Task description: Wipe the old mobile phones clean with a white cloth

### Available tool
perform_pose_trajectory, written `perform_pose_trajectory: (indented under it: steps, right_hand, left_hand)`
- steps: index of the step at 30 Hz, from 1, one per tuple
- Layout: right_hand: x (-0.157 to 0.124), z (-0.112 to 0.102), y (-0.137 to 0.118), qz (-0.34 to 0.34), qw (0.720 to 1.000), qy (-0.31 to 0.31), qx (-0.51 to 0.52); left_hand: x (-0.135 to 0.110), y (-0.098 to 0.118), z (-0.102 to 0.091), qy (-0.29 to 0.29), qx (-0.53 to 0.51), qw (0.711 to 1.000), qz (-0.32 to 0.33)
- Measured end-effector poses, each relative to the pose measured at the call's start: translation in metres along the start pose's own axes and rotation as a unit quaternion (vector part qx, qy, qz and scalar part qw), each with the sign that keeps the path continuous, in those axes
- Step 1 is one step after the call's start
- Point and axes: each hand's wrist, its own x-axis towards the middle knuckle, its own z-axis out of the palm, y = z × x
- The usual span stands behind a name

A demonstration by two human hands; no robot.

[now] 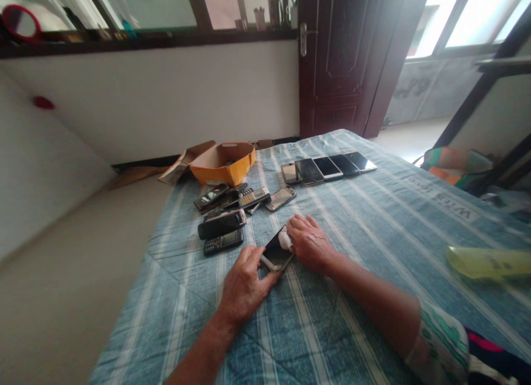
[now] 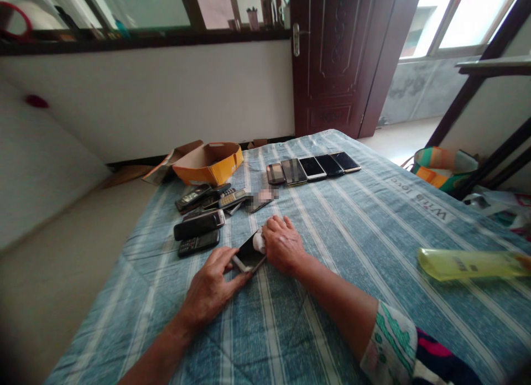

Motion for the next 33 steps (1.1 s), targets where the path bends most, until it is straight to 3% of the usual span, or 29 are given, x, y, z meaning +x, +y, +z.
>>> perform_pose_trajectory:
  steps: [3,10,16,18,25,28,33]
  right_hand:
    - [0.000,0.001,-0.003,0.015,1.000,0.002,-0.013]
    - [-0.008,0.011,-0.025,-0.108,0.994,-0.011,0.008]
    - [0.002,0.005,-0.009,-0.022,1.000,0.002,-0.011]
    - [0.003,0.007,-0.010,-0.021,1.000,0.010,-0.009]
    - [0.003,0.014,-0.029,-0.121,0.992,-0.021,0.018]
    - [0.007,0.008,-0.022,-0.095,0.995,-0.023,0.016]
    - [0.011,0.000,0.005,0.025,1.000,-0.010,-0.004]
  left_hand:
    - [0.000,0.000,0.001,0.005,0.000,1.000,-0.001]
    - [0.001,0.000,0.001,-0.008,0.019,1.000,-0.019]
    - [0.001,0.001,0.000,-0.014,0.011,1.000,-0.026]
    - [0.001,0.002,0.000,-0.016,0.013,0.999,-0.026]
    - [0.003,0.004,-0.003,-0.028,0.032,0.999,-0.028]
    - [0.003,0.004,-0.003,-0.030,0.022,0.999,-0.032]
    - [0.002,0.002,-0.002,-0.019,-0.001,0.999,-0.041]
